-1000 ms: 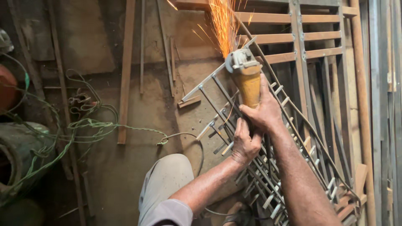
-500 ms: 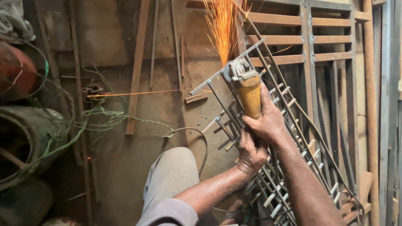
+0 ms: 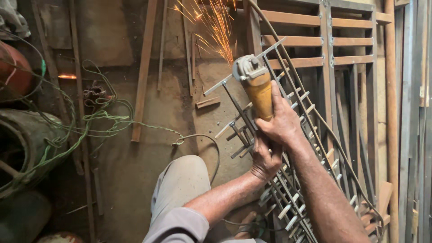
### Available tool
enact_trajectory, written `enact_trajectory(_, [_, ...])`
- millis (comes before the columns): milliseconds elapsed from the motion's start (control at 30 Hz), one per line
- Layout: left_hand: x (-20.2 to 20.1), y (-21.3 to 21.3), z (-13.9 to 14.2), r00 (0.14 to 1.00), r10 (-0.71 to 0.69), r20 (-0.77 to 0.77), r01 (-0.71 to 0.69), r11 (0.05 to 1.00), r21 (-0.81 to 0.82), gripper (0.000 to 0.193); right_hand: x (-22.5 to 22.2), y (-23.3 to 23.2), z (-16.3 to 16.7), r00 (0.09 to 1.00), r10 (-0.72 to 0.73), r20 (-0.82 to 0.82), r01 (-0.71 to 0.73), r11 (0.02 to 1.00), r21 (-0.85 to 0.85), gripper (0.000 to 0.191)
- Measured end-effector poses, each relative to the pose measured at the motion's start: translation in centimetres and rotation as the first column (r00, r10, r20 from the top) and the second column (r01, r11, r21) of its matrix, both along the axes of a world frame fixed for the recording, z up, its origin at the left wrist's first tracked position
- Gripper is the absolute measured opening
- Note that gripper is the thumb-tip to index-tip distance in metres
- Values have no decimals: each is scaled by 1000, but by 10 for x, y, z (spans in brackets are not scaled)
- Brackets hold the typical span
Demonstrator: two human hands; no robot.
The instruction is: The person sits on the workshop floor holding an angle grinder and grinds weld beads and edges on metal window grilles, producing sparks. They reposition the grinder and shift between different grille sections, steadying the work with the other hand as they grind each bar.
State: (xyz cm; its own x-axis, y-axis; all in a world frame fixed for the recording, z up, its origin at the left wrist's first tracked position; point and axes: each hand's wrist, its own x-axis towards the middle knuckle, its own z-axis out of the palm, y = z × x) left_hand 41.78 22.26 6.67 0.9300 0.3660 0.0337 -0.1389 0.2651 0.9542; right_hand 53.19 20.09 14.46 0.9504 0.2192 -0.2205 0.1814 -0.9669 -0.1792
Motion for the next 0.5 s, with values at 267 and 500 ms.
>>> enact_trajectory(267, [-1,1,6,999,-37,1,37,998,-43,45,-1,-13,4,1000,-16,0,16,995,94,119])
enact_trajectory(500, [-7,-5,6,999,-2,45,4,1000,-27,47,-9,-16,2,986,112,120,-128,983,134,117])
